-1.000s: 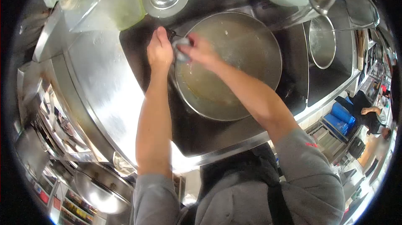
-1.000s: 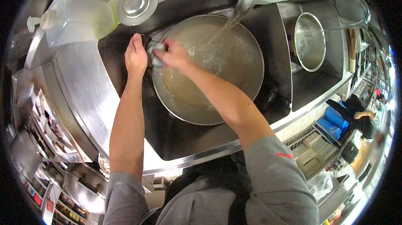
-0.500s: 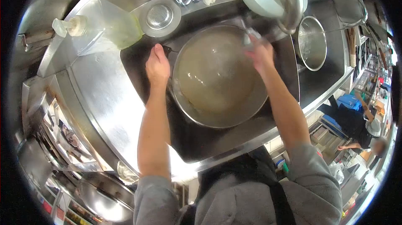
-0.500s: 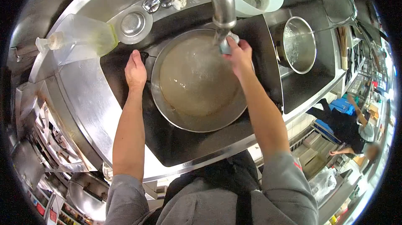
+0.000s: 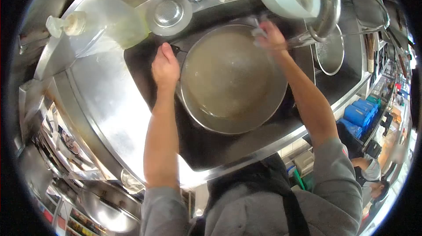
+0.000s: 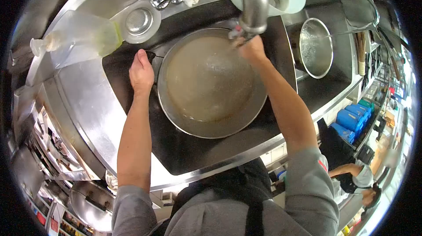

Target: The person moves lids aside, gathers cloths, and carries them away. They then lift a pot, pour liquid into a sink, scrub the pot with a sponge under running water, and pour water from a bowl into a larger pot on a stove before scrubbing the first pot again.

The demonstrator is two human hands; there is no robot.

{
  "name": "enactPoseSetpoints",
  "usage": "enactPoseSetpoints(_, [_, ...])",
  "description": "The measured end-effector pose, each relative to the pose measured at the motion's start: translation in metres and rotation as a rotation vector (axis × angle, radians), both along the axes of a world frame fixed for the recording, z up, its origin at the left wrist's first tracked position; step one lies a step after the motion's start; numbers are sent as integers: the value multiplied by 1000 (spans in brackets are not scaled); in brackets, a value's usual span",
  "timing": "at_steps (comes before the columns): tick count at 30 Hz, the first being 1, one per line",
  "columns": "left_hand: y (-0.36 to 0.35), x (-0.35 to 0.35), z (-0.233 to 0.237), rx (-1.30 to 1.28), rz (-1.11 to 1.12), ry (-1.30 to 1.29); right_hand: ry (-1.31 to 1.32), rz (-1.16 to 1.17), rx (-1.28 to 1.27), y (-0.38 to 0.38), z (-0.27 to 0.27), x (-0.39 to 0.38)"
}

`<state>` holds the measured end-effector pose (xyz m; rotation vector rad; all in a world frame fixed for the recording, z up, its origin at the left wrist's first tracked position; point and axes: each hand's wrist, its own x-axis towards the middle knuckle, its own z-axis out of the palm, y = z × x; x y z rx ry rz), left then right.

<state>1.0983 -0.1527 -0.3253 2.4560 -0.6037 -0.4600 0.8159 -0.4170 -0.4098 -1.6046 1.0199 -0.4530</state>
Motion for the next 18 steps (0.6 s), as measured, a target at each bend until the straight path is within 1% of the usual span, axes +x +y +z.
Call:
enactPoseSetpoints(2, [0,0,1,-23,-6,-1,-20,111,-95,10,9,10])
enactPoseSetpoints(3, [-1,-2,3,-32,-8,-1,189,288,-393,27,50,32])
enactPoseSetpoints(4, [-3,-3,7,1,10,13,395,471,-686,37,71,43])
enactPoseSetpoints(7, [0,0,7,23,-4,62,647,700,-793,41,49,31])
enactPoseSetpoints(8, [-1,-1,10,40,0,69,777,868,-766,35,13,13])
enactPoseSetpoints(10, [-4,-3,18,73,18,72,998,1000,-597,26,-33,-43])
enactPoseSetpoints(11, [1,-1,2,28,5,17,1043,1032,-558,36,-11,-43])
enactPoseSetpoints(12, [2,1,2,27,1,31,1088,1066,-512,56,17,-48])
enactPoseSetpoints(14, [0,-3,9,41,-6,45,1081,1033,-481,80,-8,-81])
enactPoseSetpoints(16, [-2,-3,14,79,-7,31,1240,1165,-209,103,-13,-81])
enactPoseSetpoints(18, [0,-2,12,63,9,65,1220,1220,56,130,-8,-72])
